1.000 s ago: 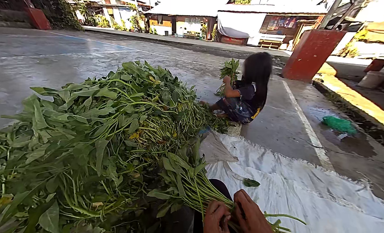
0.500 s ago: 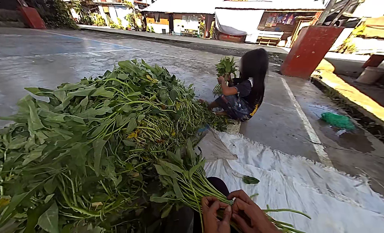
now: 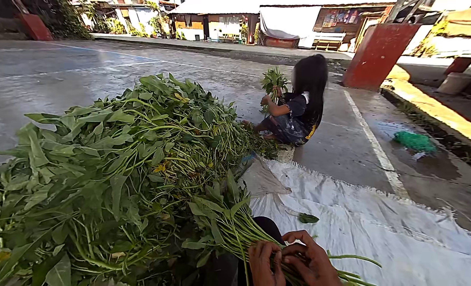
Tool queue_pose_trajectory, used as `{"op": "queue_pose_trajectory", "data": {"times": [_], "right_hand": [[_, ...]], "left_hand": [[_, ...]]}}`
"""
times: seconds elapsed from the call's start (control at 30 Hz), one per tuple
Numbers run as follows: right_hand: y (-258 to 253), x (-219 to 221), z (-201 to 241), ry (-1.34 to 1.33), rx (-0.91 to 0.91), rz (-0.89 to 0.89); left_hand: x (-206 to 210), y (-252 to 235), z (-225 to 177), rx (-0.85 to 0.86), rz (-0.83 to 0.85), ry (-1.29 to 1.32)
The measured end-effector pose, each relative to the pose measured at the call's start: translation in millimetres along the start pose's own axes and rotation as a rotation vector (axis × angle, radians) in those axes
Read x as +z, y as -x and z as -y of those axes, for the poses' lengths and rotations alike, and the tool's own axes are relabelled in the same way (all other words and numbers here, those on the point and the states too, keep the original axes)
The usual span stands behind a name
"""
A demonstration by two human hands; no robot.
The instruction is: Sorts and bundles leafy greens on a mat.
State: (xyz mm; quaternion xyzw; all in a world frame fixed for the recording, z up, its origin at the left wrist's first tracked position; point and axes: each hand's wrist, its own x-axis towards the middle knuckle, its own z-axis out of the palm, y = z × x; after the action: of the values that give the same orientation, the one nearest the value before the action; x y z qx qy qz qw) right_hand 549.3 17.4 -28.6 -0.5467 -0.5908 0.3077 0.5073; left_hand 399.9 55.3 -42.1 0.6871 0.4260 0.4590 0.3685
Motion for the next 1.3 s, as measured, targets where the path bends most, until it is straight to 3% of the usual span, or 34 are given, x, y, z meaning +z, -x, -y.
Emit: {"op": "queue_pose_trajectory", "data": {"times": [0.1,0.2,0.3,0.53,0.67,0.77,1.03,1.13,1.23,1.3], "right_hand": [[2.5,11.7,5.0,0.064,-0.021,-0.135],[3.7,17.1,2.7,0.136,-0.137,-0.182],[1.3,16.2,-3.6,0.205,-0.292,-0.188],[-3.0,15.1,-7.4,0.386,-0.416,-0.133],[-2.1,12.4,-3.0,0.440,-0.394,-0.062],[0.1,12.0,-3.2,0.440,-0.415,-0.056],[1.4,12.9,-6.0,0.479,-0.431,-0.073],[-1.2,14.1,-9.1,0.546,-0.342,-0.083],[-5.4,17.2,-18.9,0.633,-0.229,-0.225],[-4.2,20.3,-22.7,0.646,-0.152,-0.237]], "left_hand": [[3.7,0.6,1.5,0.057,-0.054,-0.089],[0.1,1.0,-2.4,0.007,-0.095,-0.097],[-10.0,-0.3,-5.2,-0.040,-0.078,-0.063],[-18.5,-0.9,-8.4,0.123,0.026,-0.308],[-25.4,-6.2,-6.6,-0.198,0.159,0.081],[-27.4,-8.0,-9.8,-0.329,0.159,0.174],[-26.5,-12.1,-7.8,-0.379,0.140,0.232],[-23.1,-6.1,-2.3,-0.258,0.075,0.242],[-15.9,8.5,21.2,0.150,-0.033,-0.059],[-16.6,12.7,36.1,0.398,-0.005,-0.326]]}}
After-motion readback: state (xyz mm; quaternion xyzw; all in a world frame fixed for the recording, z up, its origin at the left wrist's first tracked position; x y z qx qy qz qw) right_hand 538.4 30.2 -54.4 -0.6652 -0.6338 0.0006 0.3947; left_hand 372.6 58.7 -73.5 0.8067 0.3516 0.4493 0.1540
